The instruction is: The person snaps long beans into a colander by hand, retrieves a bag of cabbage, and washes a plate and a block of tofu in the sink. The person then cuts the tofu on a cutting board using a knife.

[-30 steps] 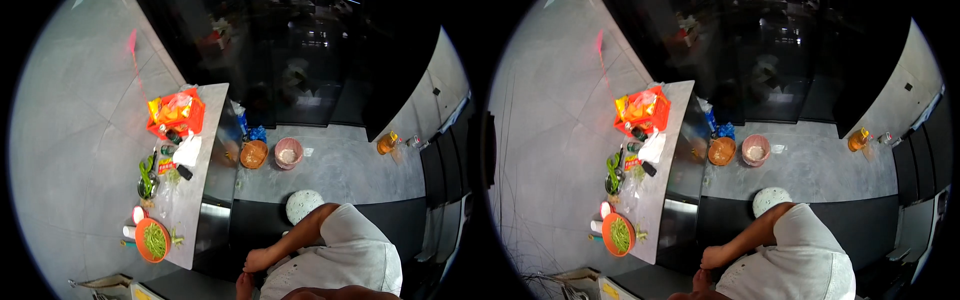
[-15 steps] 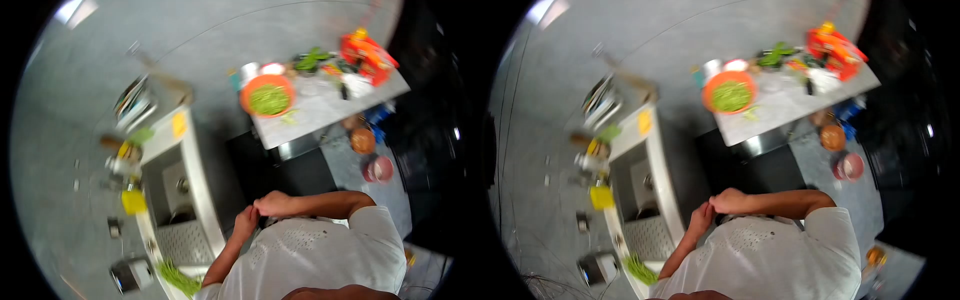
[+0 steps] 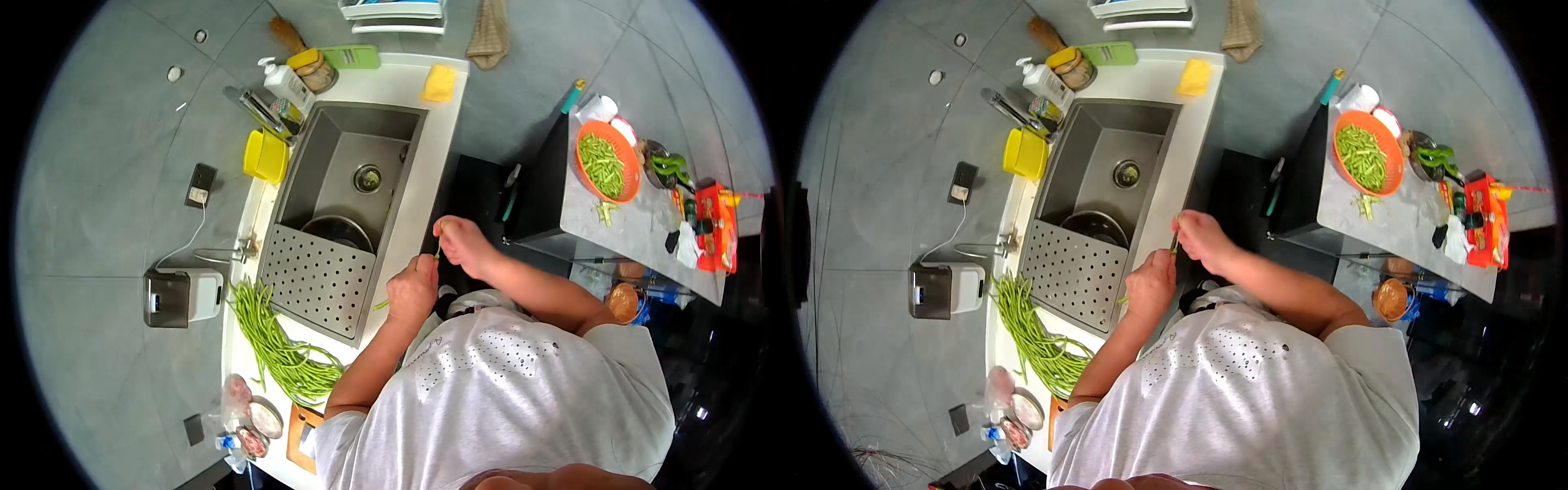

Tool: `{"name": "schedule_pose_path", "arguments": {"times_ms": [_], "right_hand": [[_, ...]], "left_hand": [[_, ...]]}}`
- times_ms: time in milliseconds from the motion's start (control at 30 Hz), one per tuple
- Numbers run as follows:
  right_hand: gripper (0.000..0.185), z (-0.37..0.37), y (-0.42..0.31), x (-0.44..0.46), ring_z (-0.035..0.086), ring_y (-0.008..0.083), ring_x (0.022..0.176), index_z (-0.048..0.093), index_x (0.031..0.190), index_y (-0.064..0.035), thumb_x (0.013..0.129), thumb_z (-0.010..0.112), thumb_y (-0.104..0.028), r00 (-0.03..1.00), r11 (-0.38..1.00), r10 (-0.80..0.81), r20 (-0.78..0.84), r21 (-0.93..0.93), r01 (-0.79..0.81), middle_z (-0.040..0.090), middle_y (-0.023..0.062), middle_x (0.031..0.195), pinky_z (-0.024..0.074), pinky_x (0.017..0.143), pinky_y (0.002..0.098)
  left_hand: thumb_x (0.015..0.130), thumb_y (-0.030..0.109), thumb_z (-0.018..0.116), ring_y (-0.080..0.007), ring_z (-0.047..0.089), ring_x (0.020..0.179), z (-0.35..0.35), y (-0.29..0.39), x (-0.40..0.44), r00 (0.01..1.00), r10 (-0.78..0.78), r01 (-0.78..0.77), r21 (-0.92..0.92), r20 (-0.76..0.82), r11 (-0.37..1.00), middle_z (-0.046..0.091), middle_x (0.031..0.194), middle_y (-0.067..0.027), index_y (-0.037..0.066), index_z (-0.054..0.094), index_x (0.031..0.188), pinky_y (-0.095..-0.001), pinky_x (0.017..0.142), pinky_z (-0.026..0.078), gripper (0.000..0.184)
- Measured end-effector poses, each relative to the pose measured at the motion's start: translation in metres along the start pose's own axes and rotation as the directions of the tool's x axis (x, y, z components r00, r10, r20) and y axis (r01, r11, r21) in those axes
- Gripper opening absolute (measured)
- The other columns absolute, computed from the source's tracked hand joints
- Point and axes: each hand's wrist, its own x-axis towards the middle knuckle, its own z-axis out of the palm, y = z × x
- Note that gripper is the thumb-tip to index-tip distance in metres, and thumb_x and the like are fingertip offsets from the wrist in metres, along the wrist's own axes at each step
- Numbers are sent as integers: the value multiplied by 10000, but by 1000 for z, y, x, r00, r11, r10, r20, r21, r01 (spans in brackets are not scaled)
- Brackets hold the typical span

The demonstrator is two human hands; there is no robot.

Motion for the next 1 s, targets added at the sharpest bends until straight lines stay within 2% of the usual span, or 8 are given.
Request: {"name": "schedule_pose_path", "arguments": {"times_ms": [100, 233, 333, 400, 500, 667, 800, 1000], "right_hand": [[204, -20, -31, 8, 273, 51, 426, 525, 951, -63, 960, 417, -236, 960, 935, 82, 266, 313, -167, 319, -55, 535, 210, 378, 204], [208, -74, -95, -12, 324, 32, 464, 614, 979, -70, 943, 505, -244, 899, 913, -394, -191, -199, 358, 405, -53, 599, 263, 409, 184], [276, -182, -138, -35, 616, 159, 717, 644, 1071, -89, 935, 522, -296, 101, 110, -991, -87, -961, 253, 670, 26, 838, 488, 640, 323], [260, -258, -159, -67, 635, 192, 692, 645, 1084, -113, 920, 534, -282, 277, -72, -960, -47, -912, -404, 676, 82, 801, 496, 630, 346], [232, -277, -159, -85, 655, 248, 713, 649, 1074, -139, 908, 537, -258, 424, -91, -861, -280, -737, -670, 669, 139, 799, 503, 629, 372], [262, -118, -135, -57, 663, 253, 769, 625, 1066, -94, 856, 614, -251, 779, 261, -624, 65, -922, 286, 671, 102, 921, 521, 670, 337], [163, -76, -104, -10, 626, 289, 680, 564, 837, -67, 804, 627, -214, 673, -123, -591, 445, -874, 469, 636, 81, 739, 485, 540, 386], [99, -64, -99, 4, 604, 311, 608, 545, 878, -71, 846, 567, -162, 686, 2, -586, 432, -845, 534, 606, 105, 675, 470, 509, 402]], "left_hand": [[948, 185, 472, -217, 559, 564, 9, -19, 8, 997, -38, -1, -464, -74, 886, 521, 622, -92, 55, 560, 1027, -327, 515, 421, 176], [982, 251, 428, -82, 401, 596, 0, -29, 25, 933, -220, 357, -804, 284, 476, 441, 640, 21, 69, 552, 1107, -236, 572, 364, 253], [976, 232, 442, -63, 381, 565, 9, -35, 40, 939, -184, 344, -815, 291, 466, 436, 648, 40, 72, 558, 1089, -220, 526, 336, 227], [973, 224, 451, -49, 366, 551, 7, -27, 55, 911, -191, 409, -862, 366, 298, 439, 662, 49, 71, 567, 1077, -209, 502, 313, 218], [967, 206, 463, -28, 349, 528, 17, -14, 71, 872, -154, 479, -874, 464, 79, 457, 692, 54, 64, 586, 1047, -191, 462, 276, 205], [954, 202, 485, -44, 423, 557, 21, 28, 99, 855, -105, 518, -846, 508, 121, 523, 751, 32, 29, 607, 1003, -196, 499, 329, 218], [959, 208, 482, -53, 509, 629, 29, 46, 103, 873, -86, 485, -829, 481, 278, 580, 820, 11, 29, 607, 1013, -198, 574, 435, 225], [966, 224, 460, -131, 593, 757, 22, 35, 94, 807, -213, 564, -826, 551, 1, 601, 904, -35, 33, 591, 989, -295, 700, 520, 233]]}}
